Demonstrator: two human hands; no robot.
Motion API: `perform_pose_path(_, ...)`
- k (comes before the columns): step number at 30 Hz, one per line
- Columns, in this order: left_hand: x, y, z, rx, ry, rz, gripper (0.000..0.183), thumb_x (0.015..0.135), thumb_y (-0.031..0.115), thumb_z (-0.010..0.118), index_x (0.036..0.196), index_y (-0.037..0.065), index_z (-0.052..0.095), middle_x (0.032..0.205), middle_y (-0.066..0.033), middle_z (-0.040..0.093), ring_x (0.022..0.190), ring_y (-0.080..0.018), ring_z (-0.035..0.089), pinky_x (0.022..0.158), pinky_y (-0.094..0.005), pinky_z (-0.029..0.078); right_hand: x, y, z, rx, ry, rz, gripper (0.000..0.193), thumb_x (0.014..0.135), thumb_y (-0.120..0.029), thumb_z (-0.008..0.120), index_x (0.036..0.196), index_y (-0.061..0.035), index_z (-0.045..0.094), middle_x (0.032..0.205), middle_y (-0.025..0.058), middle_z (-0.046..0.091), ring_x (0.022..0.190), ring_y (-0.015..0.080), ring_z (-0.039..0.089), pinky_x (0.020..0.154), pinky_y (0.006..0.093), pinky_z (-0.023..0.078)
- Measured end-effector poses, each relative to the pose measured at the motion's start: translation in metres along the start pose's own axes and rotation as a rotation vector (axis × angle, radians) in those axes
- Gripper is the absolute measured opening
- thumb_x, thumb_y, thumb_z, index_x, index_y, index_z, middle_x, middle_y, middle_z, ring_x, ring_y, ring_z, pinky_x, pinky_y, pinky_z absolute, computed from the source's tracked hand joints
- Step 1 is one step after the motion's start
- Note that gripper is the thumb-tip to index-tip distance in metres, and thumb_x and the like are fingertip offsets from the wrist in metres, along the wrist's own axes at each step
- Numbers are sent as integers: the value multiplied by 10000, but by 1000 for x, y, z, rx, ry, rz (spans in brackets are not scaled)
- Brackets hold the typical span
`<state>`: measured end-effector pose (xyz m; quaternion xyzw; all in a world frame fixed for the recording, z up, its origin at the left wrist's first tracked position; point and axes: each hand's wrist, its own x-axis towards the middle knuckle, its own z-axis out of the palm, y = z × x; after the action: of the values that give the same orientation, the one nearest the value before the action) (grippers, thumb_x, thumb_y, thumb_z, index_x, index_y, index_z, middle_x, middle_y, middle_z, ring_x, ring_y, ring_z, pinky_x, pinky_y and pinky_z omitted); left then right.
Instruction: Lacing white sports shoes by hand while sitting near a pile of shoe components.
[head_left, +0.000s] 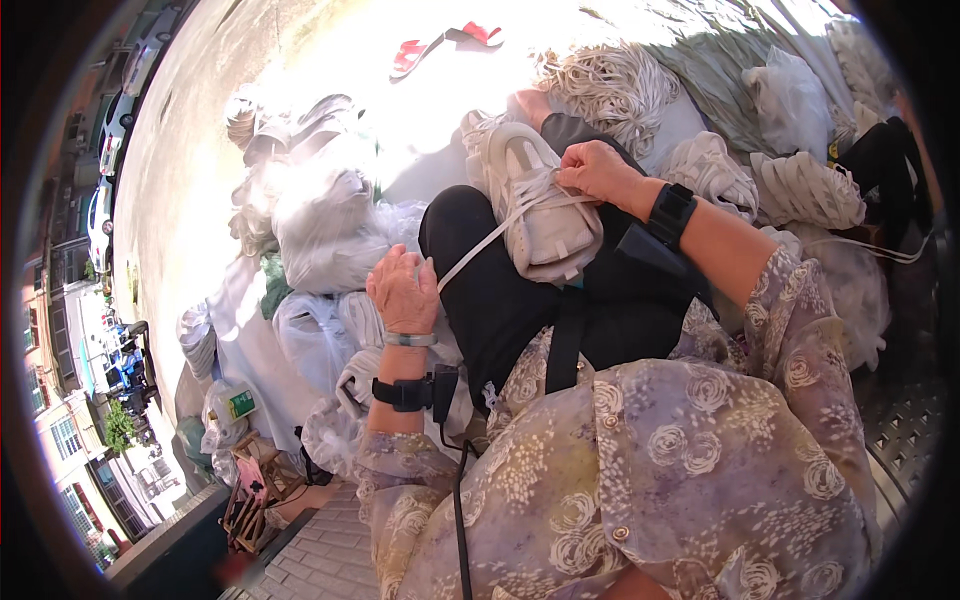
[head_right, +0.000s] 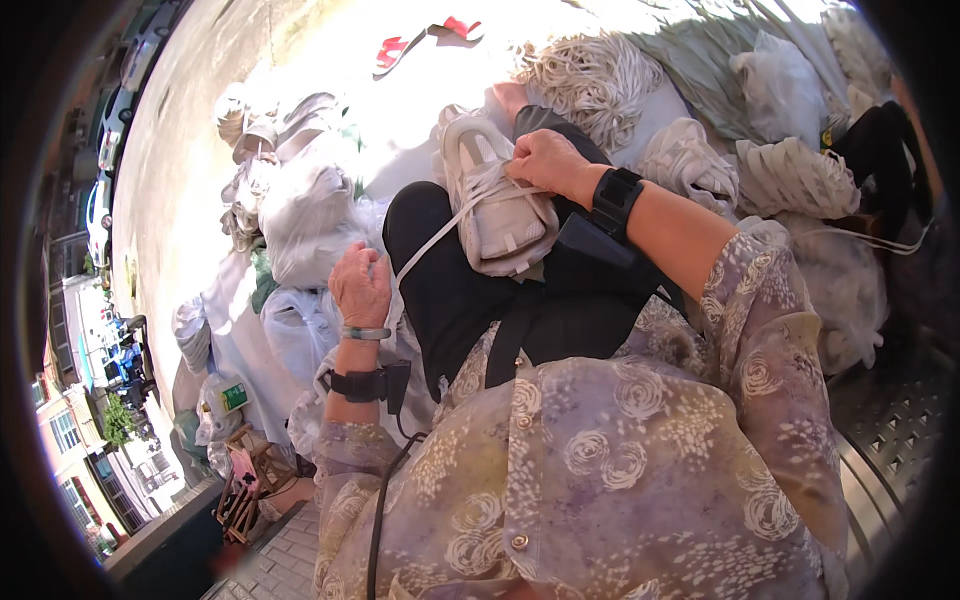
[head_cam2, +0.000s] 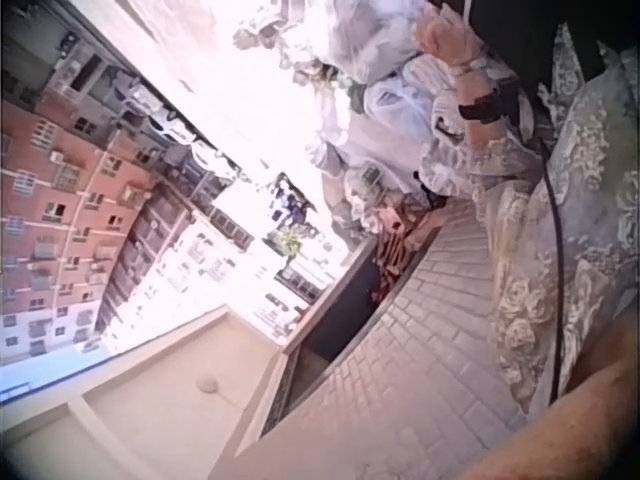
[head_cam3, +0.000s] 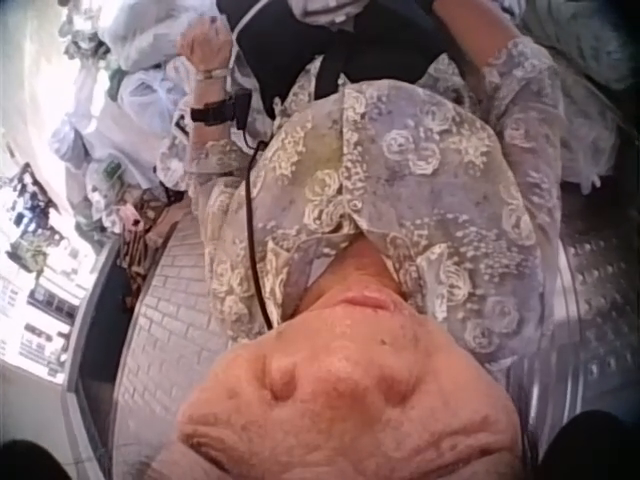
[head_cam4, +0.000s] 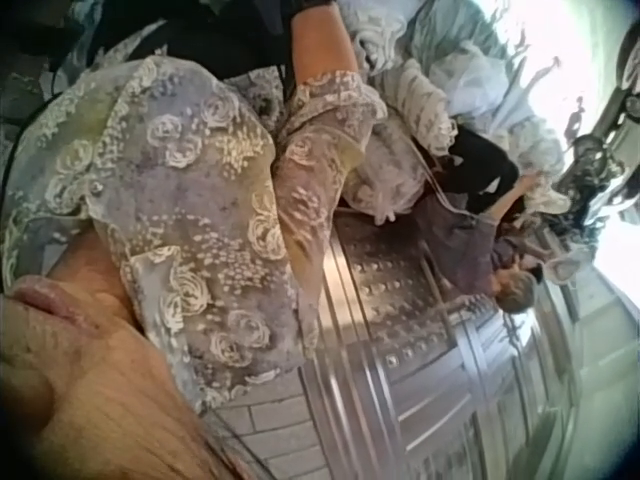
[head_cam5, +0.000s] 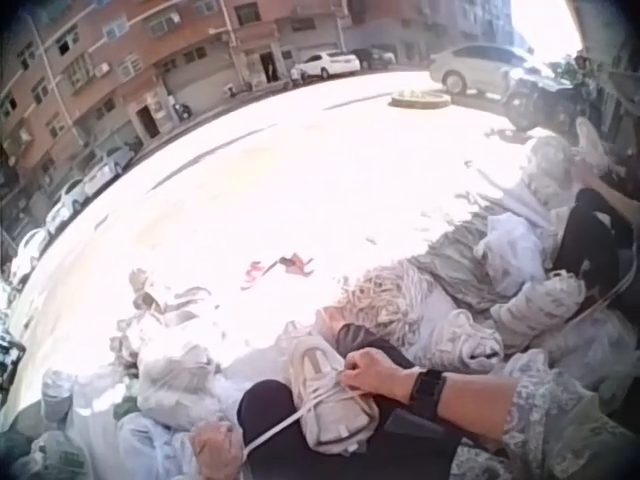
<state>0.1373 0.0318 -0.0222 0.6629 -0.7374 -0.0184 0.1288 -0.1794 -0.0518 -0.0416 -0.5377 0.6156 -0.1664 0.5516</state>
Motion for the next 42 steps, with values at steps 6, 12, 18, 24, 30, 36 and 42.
perform_pose_path(6,44,90,17,-167,18,232,204,761,266,600,829,77,632,1055,-75,574,1017,-260,491,930,-477,303,-13,10,17,-194,394,-321,158,719,-132,537,824,-22,581,705,176,601,657,309,598,661,373,461)
perform_pose_path(12,47,113,23,-82,-68,296,190,778,241,562,844,72,617,933,-74,563,952,-270,505,898,-482,325,-20,15,15,-41,266,-530,92,789,-41,499,859,-27,555,603,39,478,587,73,460,557,257,402)
perform_pose_path(18,49,109,3,-416,-150,236,104,767,132,520,736,33,533,797,-126,541,776,-326,539,682,-412,429,-18,17,13,74,94,-466,104,779,-9,494,865,-18,551,613,-40,437,579,38,394,527,210,356)
perform_pose_path(24,23,93,-33,-535,-298,181,135,780,92,556,691,13,491,671,-147,488,648,-345,513,580,-408,398,-21,13,11,-13,58,-467,126,759,-3,511,877,-21,552,596,-29,417,560,44,377,508,212,342)
perform_pose_path(30,2,84,-43,-638,-397,71,174,804,106,564,674,15,494,605,-128,500,566,-309,510,527,-367,394,-25,10,8,-33,57,-535,129,760,-27,535,885,-17,560,589,-6,427,554,62,394,517,226,360)
perform_pose_path(36,18,76,-35,-675,-303,-17,199,838,147,577,690,34,506,526,-85,502,458,-215,500,466,-318,386,-46,5,-18,-452,99,-777,158,810,-183,572,849,-30,571,662,114,556,618,272,566,556,354,428)
perform_pose_path(42,53,75,-36,-500,-107,94,202,827,196,603,695,63,528,532,-83,527,474,-246,524,476,-333,396,-56,10,-37,-536,75,-604,180,824,-241,530,745,-83,563,693,124,590,707,338,575,597,427,437)
